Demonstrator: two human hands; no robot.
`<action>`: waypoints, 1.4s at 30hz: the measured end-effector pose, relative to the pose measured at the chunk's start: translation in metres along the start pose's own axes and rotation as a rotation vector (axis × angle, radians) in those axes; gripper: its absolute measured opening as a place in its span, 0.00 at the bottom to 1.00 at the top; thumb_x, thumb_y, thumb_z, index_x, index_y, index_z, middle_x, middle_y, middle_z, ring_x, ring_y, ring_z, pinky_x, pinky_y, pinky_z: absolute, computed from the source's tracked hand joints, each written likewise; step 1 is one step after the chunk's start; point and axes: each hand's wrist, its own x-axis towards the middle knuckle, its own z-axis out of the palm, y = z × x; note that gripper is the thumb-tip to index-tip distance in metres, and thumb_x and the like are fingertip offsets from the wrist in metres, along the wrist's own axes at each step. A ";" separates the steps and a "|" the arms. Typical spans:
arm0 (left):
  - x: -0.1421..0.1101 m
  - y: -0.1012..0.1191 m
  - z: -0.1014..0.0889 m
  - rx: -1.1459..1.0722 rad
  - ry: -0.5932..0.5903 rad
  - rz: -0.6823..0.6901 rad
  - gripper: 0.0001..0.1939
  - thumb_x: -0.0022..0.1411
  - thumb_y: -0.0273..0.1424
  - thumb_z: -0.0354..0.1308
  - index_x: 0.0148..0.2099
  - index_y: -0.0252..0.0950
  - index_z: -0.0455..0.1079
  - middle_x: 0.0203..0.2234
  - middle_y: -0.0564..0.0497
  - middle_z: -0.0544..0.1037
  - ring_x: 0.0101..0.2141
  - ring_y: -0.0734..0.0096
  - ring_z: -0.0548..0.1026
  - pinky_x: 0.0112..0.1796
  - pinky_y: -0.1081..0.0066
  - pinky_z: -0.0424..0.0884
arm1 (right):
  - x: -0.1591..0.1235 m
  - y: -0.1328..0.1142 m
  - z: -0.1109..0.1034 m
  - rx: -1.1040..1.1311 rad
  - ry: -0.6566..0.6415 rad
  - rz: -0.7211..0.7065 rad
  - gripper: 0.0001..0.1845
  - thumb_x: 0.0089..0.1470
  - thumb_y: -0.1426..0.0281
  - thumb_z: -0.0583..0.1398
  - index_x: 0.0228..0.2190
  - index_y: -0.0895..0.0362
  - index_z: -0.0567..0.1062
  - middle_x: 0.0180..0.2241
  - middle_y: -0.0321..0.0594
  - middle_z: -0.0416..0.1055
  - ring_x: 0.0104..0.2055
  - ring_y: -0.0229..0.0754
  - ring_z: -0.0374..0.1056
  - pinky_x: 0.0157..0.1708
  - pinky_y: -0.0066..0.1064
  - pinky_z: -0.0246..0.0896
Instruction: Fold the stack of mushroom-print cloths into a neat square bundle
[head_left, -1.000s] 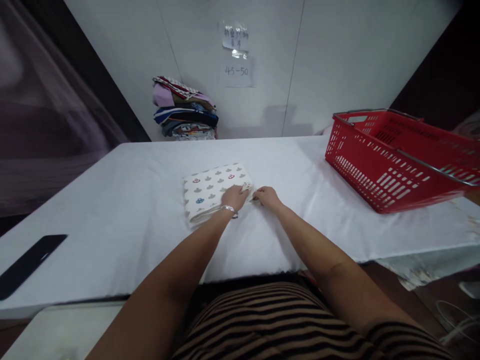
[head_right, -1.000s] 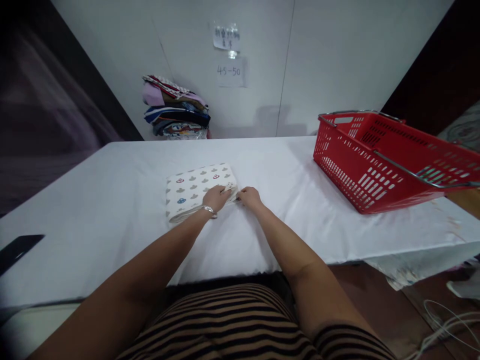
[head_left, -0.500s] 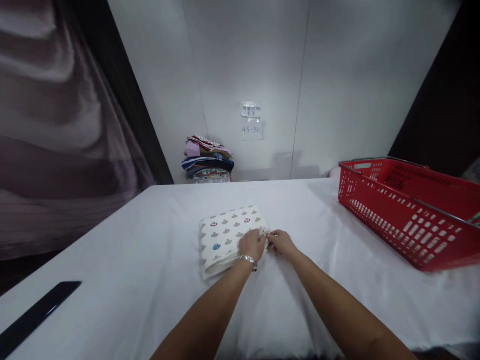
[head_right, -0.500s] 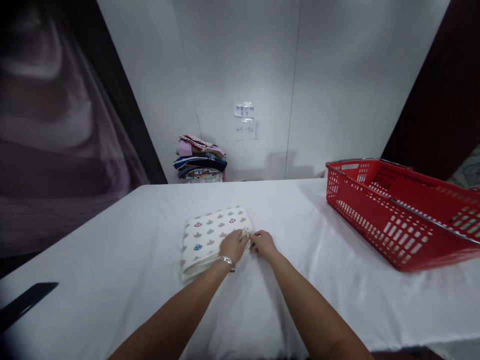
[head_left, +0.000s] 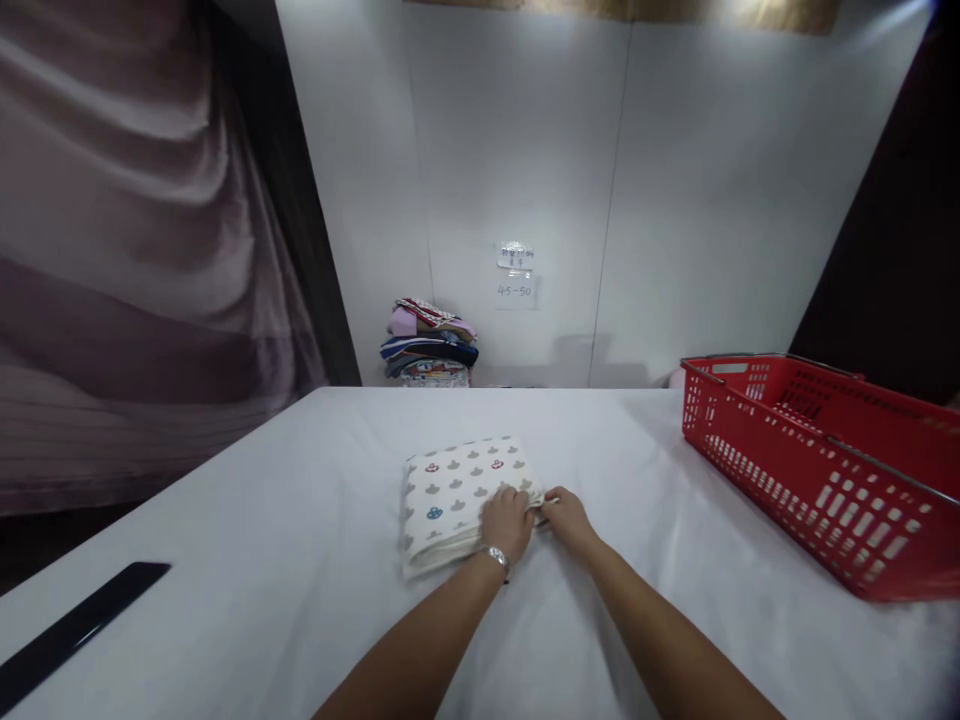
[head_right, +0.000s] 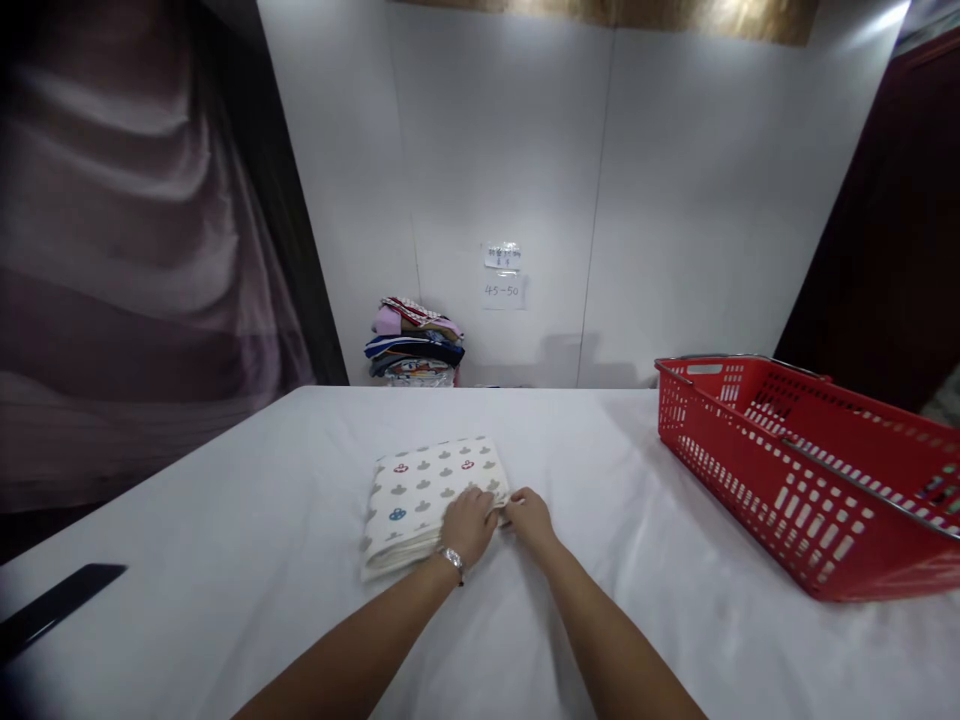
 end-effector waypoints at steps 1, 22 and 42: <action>-0.001 0.001 0.000 0.021 -0.011 0.032 0.12 0.60 0.35 0.46 0.42 0.43 0.68 0.41 0.43 0.71 0.46 0.54 0.67 0.41 0.57 0.62 | -0.001 0.000 -0.001 -0.039 0.045 -0.026 0.07 0.39 0.73 0.56 0.25 0.52 0.63 0.18 0.30 0.65 0.24 0.39 0.63 0.23 0.27 0.51; -0.013 0.011 0.005 0.084 0.005 0.110 0.13 0.60 0.30 0.47 0.45 0.35 0.68 0.37 0.43 0.73 0.41 0.60 0.69 0.39 0.61 0.63 | -0.025 -0.028 -0.005 -0.599 0.098 -0.715 0.24 0.57 0.63 0.48 0.52 0.58 0.66 0.55 0.48 0.62 0.58 0.47 0.56 0.55 0.42 0.51; -0.135 -0.125 -0.035 -0.071 0.346 -0.162 0.16 0.62 0.35 0.48 0.51 0.38 0.65 0.48 0.47 0.71 0.49 0.63 0.65 0.50 0.61 0.60 | -0.042 -0.019 0.011 -1.048 -0.036 -0.939 0.22 0.60 0.64 0.49 0.53 0.56 0.64 0.56 0.46 0.61 0.62 0.53 0.48 0.58 0.54 0.36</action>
